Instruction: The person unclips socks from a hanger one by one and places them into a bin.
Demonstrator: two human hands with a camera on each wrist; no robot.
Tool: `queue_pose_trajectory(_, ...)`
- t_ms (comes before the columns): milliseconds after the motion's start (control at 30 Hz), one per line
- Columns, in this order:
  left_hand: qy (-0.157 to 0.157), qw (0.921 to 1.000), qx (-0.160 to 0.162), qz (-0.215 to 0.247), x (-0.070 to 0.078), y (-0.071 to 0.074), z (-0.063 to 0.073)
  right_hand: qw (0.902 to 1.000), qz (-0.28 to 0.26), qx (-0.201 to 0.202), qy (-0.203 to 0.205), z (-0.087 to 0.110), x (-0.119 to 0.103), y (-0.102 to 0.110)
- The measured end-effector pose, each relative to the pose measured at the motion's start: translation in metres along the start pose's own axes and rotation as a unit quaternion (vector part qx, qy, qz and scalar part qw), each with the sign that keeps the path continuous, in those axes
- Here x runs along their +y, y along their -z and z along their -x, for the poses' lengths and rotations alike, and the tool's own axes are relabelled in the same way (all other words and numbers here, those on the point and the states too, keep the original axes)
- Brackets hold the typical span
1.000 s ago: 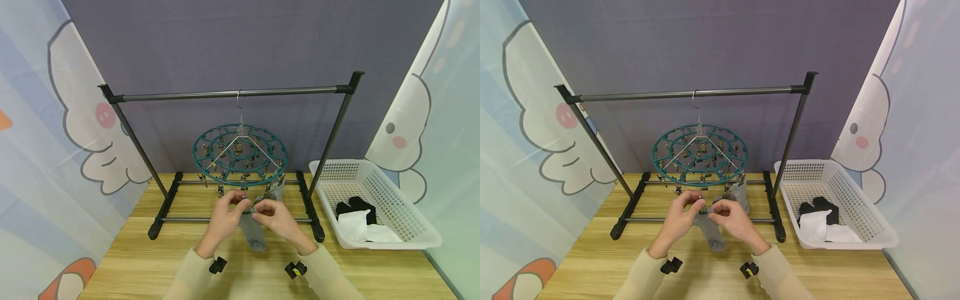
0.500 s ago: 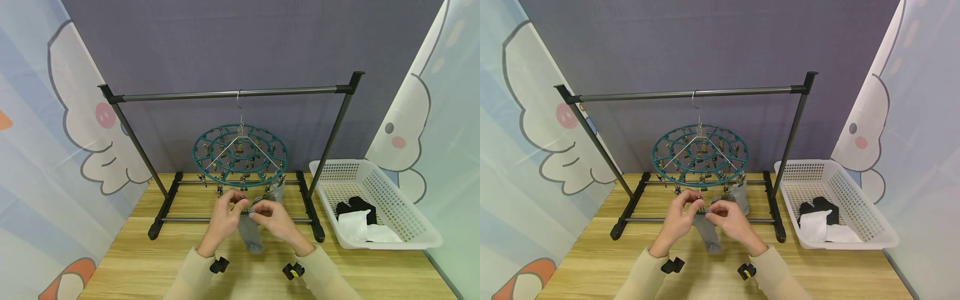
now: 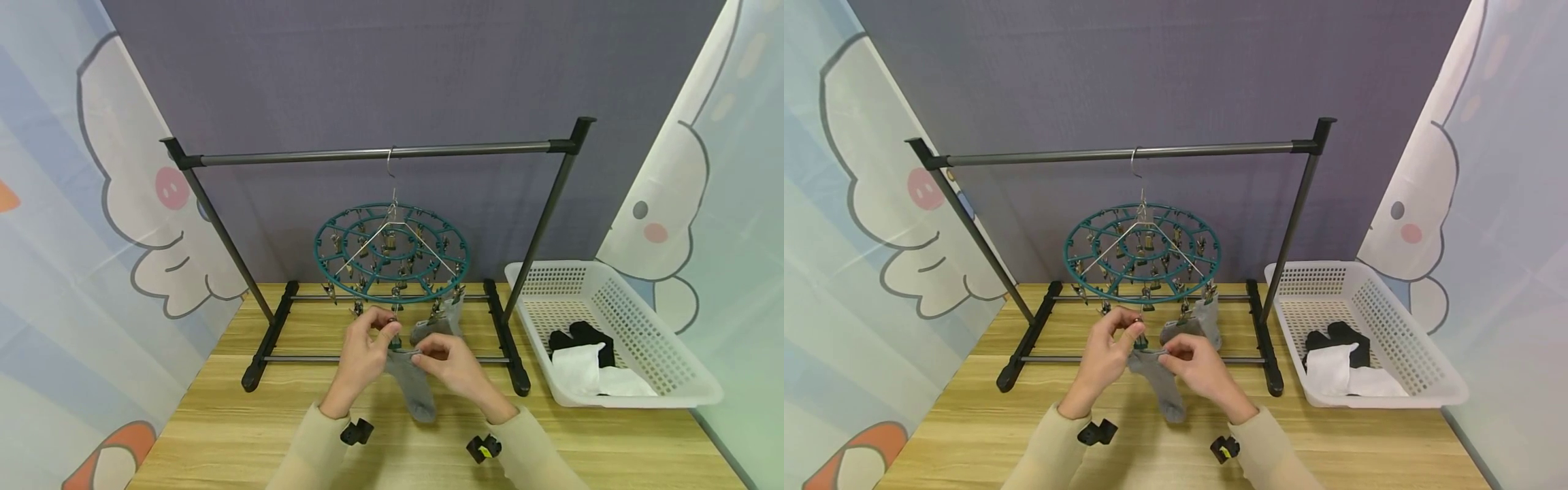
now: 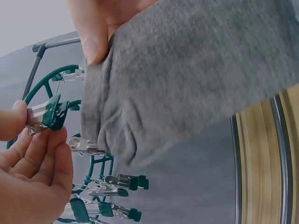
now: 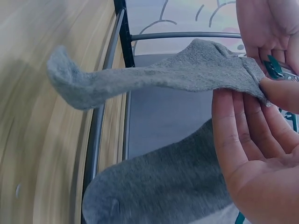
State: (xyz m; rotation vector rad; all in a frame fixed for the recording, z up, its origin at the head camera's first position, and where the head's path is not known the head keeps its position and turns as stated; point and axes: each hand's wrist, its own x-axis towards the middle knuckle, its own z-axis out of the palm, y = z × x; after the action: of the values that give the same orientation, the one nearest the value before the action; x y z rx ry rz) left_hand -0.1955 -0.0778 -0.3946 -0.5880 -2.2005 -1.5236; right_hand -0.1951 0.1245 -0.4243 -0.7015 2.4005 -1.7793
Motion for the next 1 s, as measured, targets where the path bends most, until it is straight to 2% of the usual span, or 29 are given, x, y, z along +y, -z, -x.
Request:
queue_pose_trajectory(233, 0.006, 1.0, 0.007, 0.0, 0.0, 0.002, 0.0, 1.0, 0.007, 0.005, 0.0, 0.007, -0.003, 0.014)
queue_pose_trajectory(633, 0.033, 0.9994, -0.003, 0.006, -0.001, 0.002, 0.001, 0.9992, 0.028, 0.027, -0.012, 0.016, -0.022, 0.041)
queue_pose_trajectory(1000, 0.036, 0.9993, -0.005, 0.0, 0.0, 0.006, 0.005, 0.9963, 0.051, 0.067, 0.017, 0.023, -0.036, 0.07)
